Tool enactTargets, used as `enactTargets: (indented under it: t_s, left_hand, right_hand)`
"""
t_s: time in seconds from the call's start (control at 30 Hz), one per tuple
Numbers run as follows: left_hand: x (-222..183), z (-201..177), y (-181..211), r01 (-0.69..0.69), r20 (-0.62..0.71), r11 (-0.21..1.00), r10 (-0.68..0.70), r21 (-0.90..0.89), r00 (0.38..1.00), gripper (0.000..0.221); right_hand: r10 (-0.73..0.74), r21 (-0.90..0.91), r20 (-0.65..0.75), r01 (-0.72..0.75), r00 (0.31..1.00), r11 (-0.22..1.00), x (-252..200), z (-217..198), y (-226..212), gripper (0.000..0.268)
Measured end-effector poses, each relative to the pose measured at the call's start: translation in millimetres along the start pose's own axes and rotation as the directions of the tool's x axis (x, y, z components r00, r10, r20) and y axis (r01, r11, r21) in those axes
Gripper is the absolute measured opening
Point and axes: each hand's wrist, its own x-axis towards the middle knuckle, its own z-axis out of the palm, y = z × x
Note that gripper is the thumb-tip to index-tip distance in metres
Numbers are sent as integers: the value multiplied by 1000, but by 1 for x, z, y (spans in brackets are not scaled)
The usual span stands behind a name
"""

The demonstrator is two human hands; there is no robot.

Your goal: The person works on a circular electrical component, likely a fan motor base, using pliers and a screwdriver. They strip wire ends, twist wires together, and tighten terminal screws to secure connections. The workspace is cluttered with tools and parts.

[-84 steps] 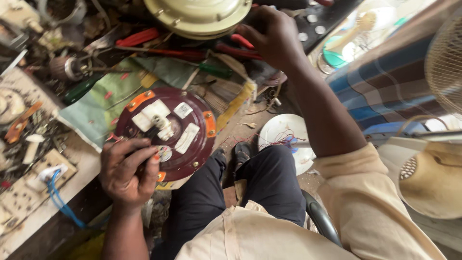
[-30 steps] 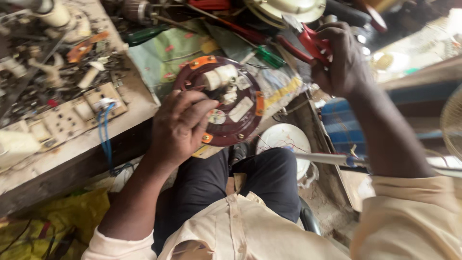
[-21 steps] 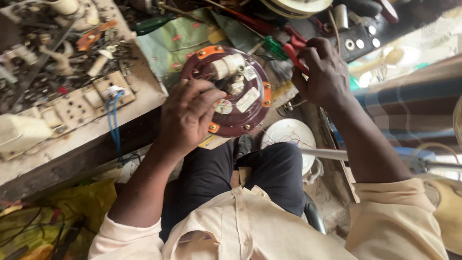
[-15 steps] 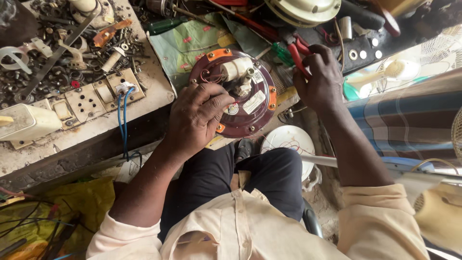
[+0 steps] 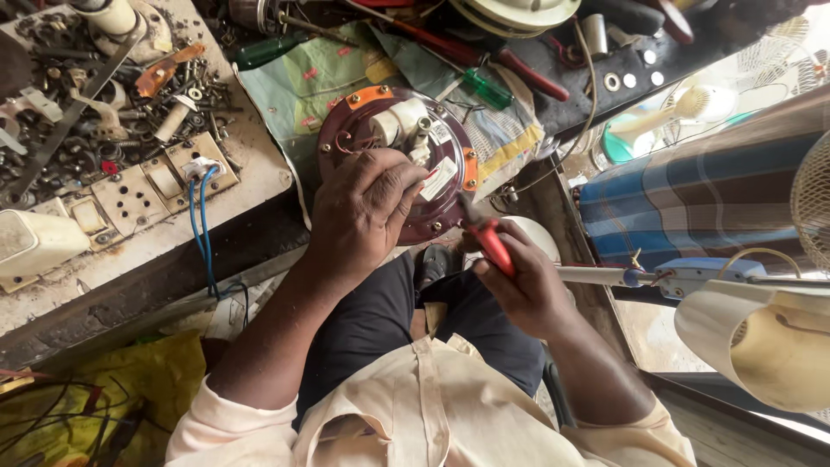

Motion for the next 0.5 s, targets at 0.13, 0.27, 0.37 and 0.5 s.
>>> enactTargets:
  t_s: [0.13, 0.27, 0.37, 0.5]
  left_hand:
    - [1, 5, 1, -3, 6, 1000, 3, -5, 1000, 17]
    - [-1, 7, 4, 14, 18, 1000, -14, -23, 1000, 16]
    - [0, 8, 6, -11, -1, 1000, 11, 2, 1000, 15]
    - [-1, 10, 7, 3, -9, 1000, -3, 13, 1000, 14]
  right_hand:
    - [-3, -130, -10, 1, 1000, 991, 10, 1, -16, 23]
    - [9, -175, 15, -6, 1000, 984, 14, -2, -22, 22]
    - [-15, -285, 35, 24, 999, 958, 17, -7, -26, 23]
    - [-30, -241, 52, 42, 998, 970, 19, -8, -28, 21]
